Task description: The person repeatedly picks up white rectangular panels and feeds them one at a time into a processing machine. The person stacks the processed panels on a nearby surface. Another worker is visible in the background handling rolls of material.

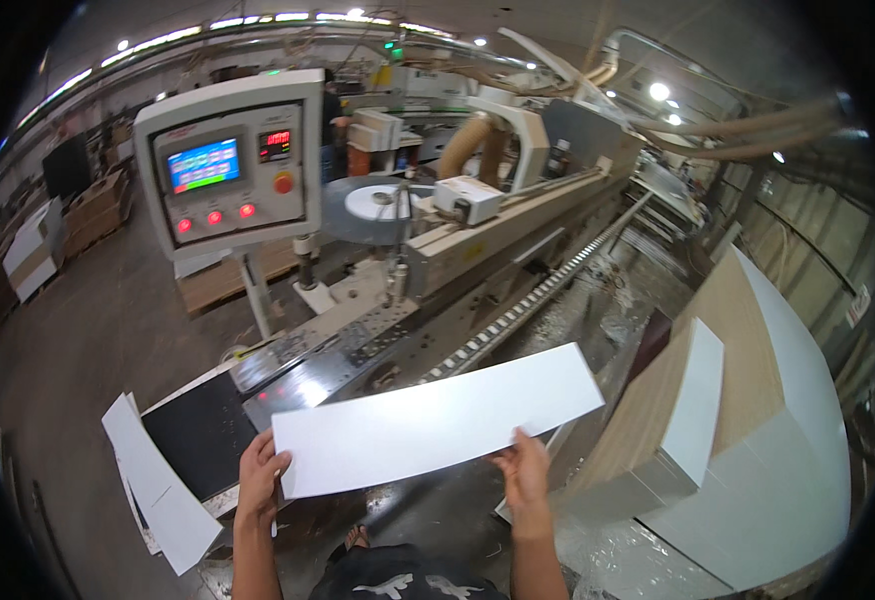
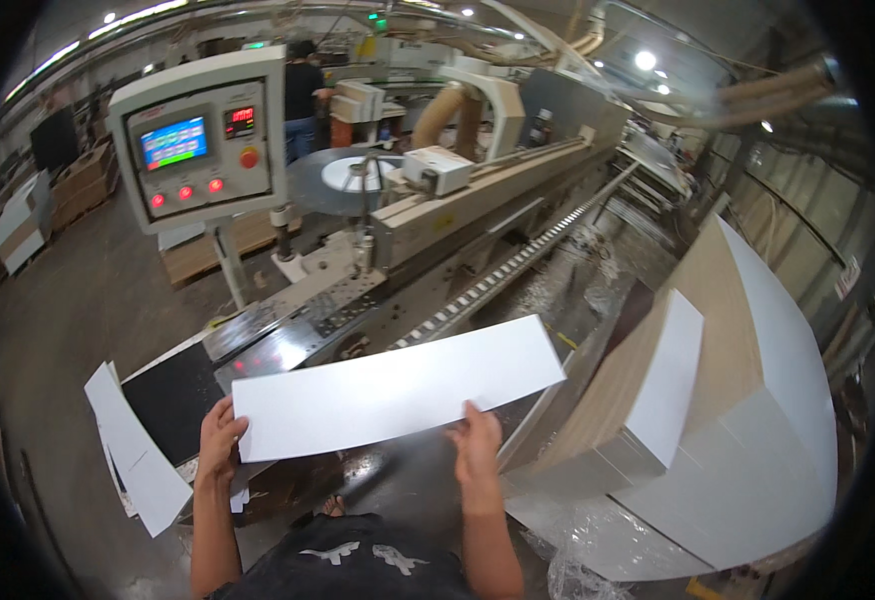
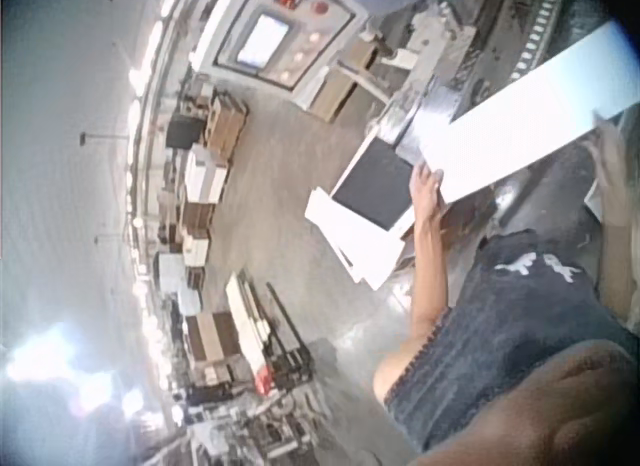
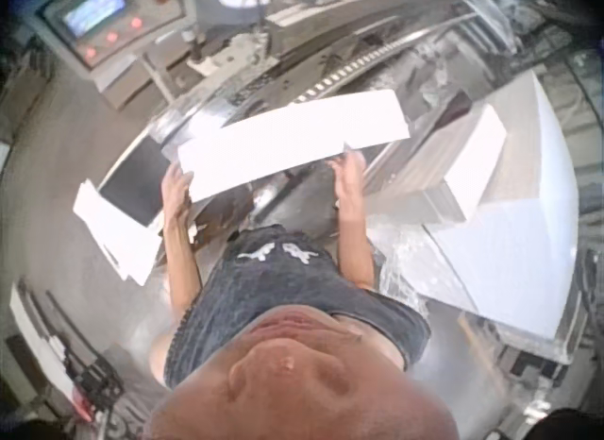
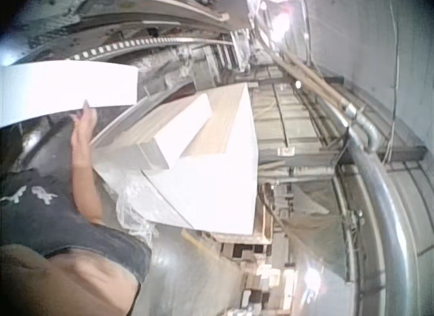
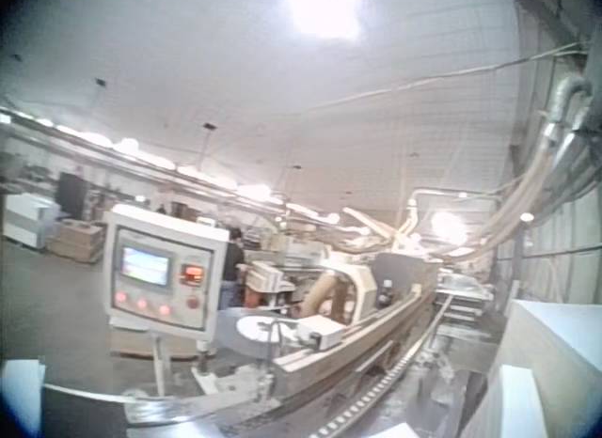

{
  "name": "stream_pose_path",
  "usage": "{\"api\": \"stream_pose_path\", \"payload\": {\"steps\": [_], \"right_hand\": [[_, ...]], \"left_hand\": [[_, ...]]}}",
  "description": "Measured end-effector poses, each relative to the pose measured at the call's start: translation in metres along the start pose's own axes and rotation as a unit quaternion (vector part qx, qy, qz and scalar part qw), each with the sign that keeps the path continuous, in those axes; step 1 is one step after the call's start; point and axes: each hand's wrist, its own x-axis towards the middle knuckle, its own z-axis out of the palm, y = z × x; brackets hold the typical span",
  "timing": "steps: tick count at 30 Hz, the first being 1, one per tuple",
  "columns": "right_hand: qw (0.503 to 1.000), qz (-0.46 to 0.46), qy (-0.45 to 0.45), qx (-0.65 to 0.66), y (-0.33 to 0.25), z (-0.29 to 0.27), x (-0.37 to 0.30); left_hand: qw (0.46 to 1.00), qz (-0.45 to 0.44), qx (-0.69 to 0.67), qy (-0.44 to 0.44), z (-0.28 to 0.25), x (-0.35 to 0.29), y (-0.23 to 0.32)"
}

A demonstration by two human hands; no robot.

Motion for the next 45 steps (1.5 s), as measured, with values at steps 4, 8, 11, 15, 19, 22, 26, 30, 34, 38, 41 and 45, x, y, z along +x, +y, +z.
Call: {"api": "stream_pose_path", "payload": {"steps": [4, 8, 11, 15, 19, 22, 26, 30, 34, 38, 41, 45], "right_hand": [[0.976, 0.157, -0.096, -0.117, 0.101, 0.069, 0.024], [0.925, 0.282, -0.171, -0.19, 0.177, 0.137, 0.039], [0.917, 0.289, -0.15, -0.231, 0.23, 0.163, 0.06], [0.919, 0.26, -0.167, -0.245, 0.255, 0.202, 0.08], [0.939, 0.224, -0.158, -0.209, 0.267, 0.217, 0.097], [0.927, 0.193, -0.204, -0.25, 0.284, 0.214, 0.118], [0.851, -0.012, -0.234, -0.469, 0.303, 0.206, 0.133], [0.751, -0.159, -0.241, -0.594, 0.297, 0.202, 0.137], [0.794, -0.16, -0.277, -0.518, 0.283, 0.197, 0.146], [0.8, -0.174, -0.302, -0.488, 0.276, 0.18, 0.177], [0.799, -0.181, -0.293, -0.493, 0.265, 0.164, 0.214], [0.803, -0.17, -0.284, -0.496, 0.242, 0.149, 0.256]], "left_hand": [[0.991, -0.005, -0.03, 0.133, -0.116, -0.037, -0.038], [0.969, -0.054, 0.005, 0.241, -0.198, -0.06, -0.055], [0.96, -0.092, 0.041, 0.262, -0.223, -0.056, -0.054], [0.951, -0.079, 0.122, 0.274, -0.267, -0.028, -0.085], [0.944, -0.054, 0.173, 0.277, -0.25, 0.017, -0.071], [0.951, 0.03, 0.179, 0.25, -0.236, 0.03, -0.075], [0.922, -0.03, 0.356, 0.15, -0.217, 0.023, -0.046], [0.891, -0.026, 0.409, 0.194, -0.237, 0.03, -0.064], [0.871, -0.045, 0.416, 0.26, -0.206, 0.042, -0.059], [0.85, 0.0, 0.443, 0.286, -0.192, 0.045, -0.085], [0.828, 0.034, 0.498, 0.254, -0.165, 0.069, -0.098], [0.797, 0.061, 0.562, 0.214, -0.125, 0.096, -0.102]]}}
